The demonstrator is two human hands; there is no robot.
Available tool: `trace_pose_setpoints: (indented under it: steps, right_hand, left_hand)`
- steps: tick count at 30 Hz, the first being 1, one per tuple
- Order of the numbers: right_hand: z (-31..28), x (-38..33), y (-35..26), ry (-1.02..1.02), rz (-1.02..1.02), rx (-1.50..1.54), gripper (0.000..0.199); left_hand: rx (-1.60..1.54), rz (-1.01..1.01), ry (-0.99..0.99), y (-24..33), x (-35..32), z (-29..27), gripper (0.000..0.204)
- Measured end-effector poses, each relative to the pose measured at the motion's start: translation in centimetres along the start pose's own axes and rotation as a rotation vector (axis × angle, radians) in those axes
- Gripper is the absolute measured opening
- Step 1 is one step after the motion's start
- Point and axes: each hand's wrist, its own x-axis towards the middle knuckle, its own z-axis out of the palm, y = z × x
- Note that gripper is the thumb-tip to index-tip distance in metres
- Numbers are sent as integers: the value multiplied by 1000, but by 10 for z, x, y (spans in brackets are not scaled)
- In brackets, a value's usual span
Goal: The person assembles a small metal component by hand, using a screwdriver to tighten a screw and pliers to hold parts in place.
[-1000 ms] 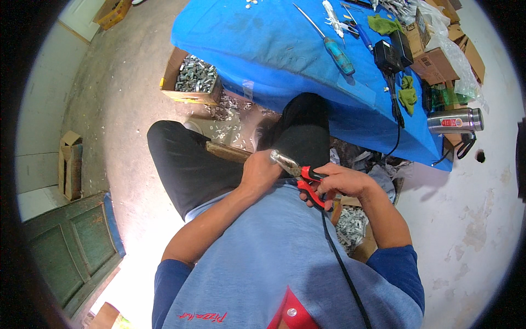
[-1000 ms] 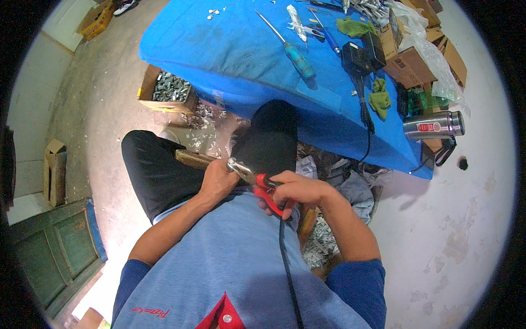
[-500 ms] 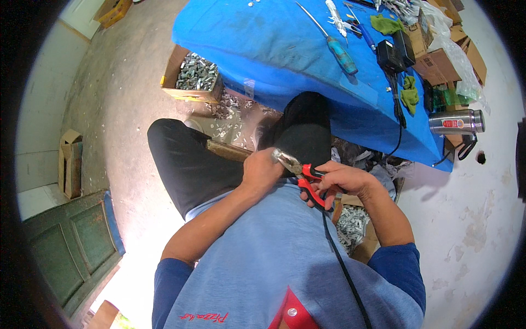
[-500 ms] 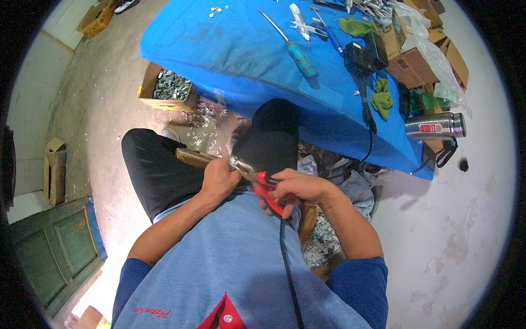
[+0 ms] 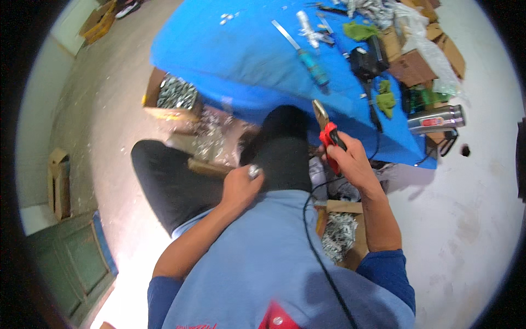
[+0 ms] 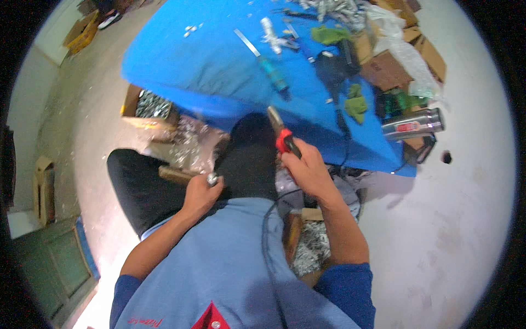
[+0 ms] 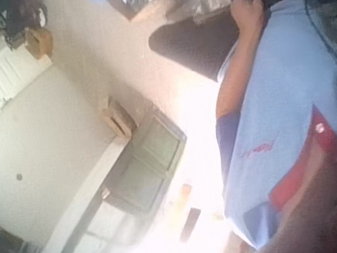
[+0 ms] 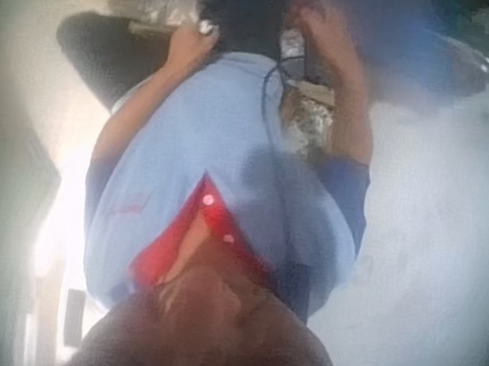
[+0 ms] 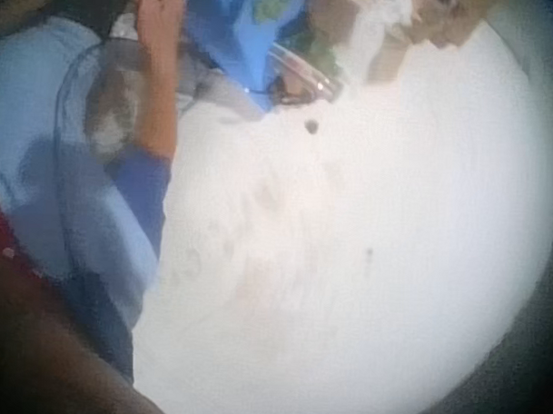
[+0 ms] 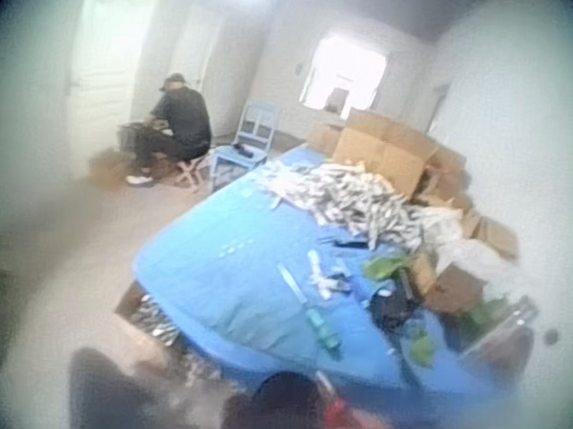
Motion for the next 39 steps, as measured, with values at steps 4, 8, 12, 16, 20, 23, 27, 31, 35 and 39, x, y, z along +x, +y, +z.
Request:
trace_pose_setpoints:
  steps: [4,8,12,16,20,23,27,31,35,39]
  right_hand:
    - [-43,29,13,396,-21,-404,36]
    - [-59,51,11,510,26,-732,32]
    - [-44,71,3,555,47,-893,33]
    - [-35,87,8,647,-119,-1051,36]
    - [-25,97,8,709,-172,-1062,38]
    - [-19,99,7,739,-198,-1040,40]
    - [-19,101,0,856,-492,-990,42]
    - [-9,114,-28,726,-675,-838,46]
    - [6,145,-34,581,-623,-771,47]
    - [3,174,-22,508,-409,-766,48]
  left_hand:
    - [6,-70,-24,10,-1,-2,32]
    - [-29,-78,-31,13,0,-3,31]
    - [-27,-74,-24,5,1,-2,32]
    - [-55,-105,-53,8,0,-5,31]
    - [-62,-108,-42,10,0,-7,32]
    - [-76,-107,-30,7,1,-6,32]
    - [-107,-126,-48,4,1,-7,32]
    - [-159,-57,16,-2,1,-2,39]
    - [-155,-109,-19,8,1,-8,36]
    - [-141,-166,-14,5,0,-14,32]
